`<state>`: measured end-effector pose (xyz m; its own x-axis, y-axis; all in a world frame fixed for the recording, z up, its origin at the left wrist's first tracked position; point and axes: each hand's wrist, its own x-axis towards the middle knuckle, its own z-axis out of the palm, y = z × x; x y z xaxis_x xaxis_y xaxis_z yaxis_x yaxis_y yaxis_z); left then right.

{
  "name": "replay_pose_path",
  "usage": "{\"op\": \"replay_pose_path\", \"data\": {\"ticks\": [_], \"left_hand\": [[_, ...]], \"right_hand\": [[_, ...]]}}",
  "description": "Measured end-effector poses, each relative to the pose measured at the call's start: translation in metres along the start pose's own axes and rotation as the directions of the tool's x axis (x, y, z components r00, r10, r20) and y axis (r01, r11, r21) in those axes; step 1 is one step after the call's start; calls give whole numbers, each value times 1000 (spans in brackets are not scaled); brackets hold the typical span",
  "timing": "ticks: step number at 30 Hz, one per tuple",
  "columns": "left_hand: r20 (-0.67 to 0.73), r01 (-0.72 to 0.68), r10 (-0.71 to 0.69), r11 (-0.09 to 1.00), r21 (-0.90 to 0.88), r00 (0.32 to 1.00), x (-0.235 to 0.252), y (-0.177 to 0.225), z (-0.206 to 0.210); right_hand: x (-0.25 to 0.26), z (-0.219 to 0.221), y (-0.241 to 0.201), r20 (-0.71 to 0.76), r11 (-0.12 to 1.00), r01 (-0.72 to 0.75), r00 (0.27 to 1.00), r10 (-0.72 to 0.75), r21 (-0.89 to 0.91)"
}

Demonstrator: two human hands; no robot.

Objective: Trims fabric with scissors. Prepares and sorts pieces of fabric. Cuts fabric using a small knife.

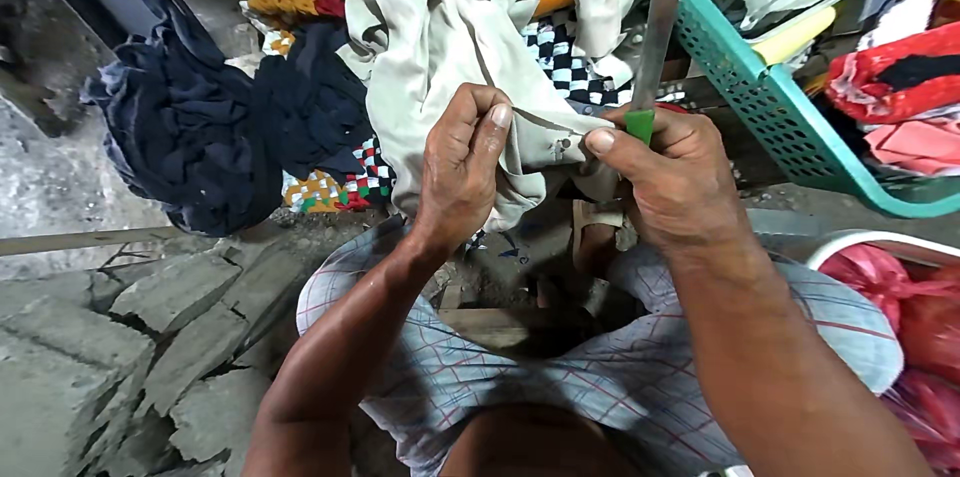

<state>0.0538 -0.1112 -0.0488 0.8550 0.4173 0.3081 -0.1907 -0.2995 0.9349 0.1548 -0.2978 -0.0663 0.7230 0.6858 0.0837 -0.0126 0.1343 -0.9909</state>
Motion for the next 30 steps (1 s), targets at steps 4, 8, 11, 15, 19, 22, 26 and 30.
{"op": "replay_pose_path", "data": {"ticks": [4,8,11,15,19,22,26,30], "left_hand": [[49,81,-87,992,99,995,-16,18,-3],[146,69,-73,997,30,987,-19,13,-1],[167,146,-147,989,17,975,-20,10,6],[226,196,-196,980,23,954,-19,8,14],[191,158,-166,986,56,967,-12,1,14],[134,136,-138,990,19,981,-9,-2,10],[67,126,-129,991,46,989,-7,2,6],[32,102,-104,993,50,994,-8,2,8]], "right_hand": [[1,0,1,-18,995,29,999,-31,-94],[3,-1,2,-4,994,38,999,-38,-105],[4,-1,3,9,999,46,999,-46,-29],[3,-1,2,5,999,54,999,-54,-9],[4,0,1,0,998,60,998,-60,5],[4,-1,1,-8,998,60,998,-60,20],[4,1,2,-70,994,80,994,-85,-69],[-2,15,7,-121,976,72,988,-98,-207]]}}
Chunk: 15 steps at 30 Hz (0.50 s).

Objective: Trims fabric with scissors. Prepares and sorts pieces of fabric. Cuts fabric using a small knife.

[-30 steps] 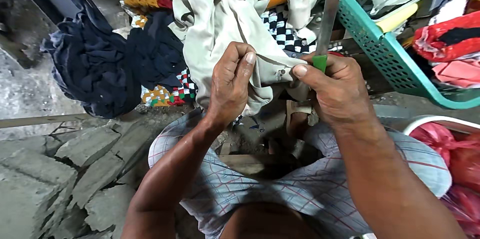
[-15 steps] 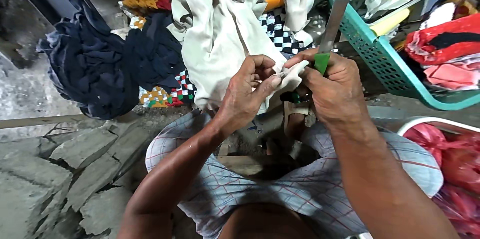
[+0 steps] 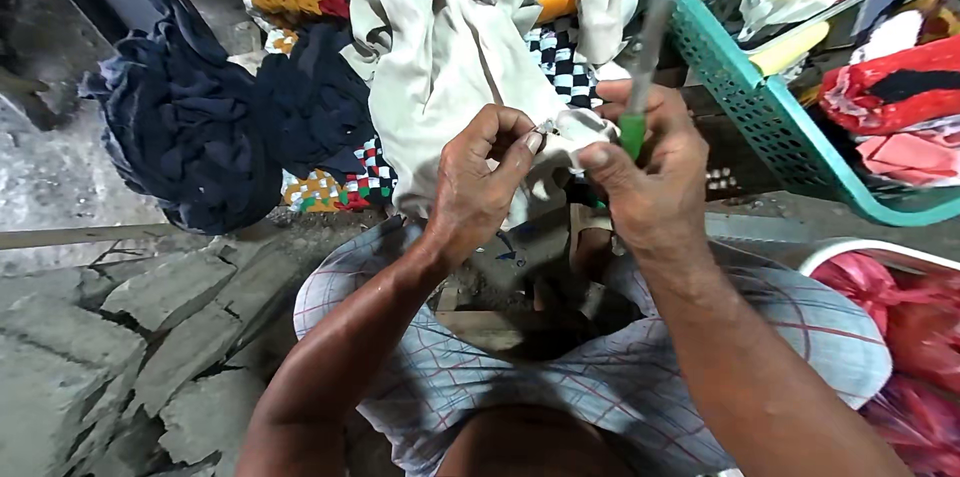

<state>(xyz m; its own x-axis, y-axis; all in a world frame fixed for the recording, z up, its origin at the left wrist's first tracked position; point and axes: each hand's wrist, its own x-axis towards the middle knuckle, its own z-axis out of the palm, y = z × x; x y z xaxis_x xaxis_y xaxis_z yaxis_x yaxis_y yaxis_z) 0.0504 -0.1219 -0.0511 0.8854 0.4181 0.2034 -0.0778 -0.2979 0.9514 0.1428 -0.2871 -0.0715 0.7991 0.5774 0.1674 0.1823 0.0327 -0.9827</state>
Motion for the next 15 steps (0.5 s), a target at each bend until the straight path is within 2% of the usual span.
{"op": "replay_pose_path", "data": {"ticks": [4,8,12,15], "left_hand": [[-29,-12,13,999,42,999,1,1,-1],[43,-66,59,977,203,997,1,0,-2],[175,-78,-13,862,502,984,-7,8,-3],[229,-91,-63,790,606,971,-10,7,-3]], "right_hand": [[-4,8,5,22,1000,9,1000,-9,-3],[-1,5,5,-29,999,28,999,-27,34],[-1,-2,3,-49,990,37,998,-30,133],[-1,-7,3,-54,972,57,997,-46,228]]}}
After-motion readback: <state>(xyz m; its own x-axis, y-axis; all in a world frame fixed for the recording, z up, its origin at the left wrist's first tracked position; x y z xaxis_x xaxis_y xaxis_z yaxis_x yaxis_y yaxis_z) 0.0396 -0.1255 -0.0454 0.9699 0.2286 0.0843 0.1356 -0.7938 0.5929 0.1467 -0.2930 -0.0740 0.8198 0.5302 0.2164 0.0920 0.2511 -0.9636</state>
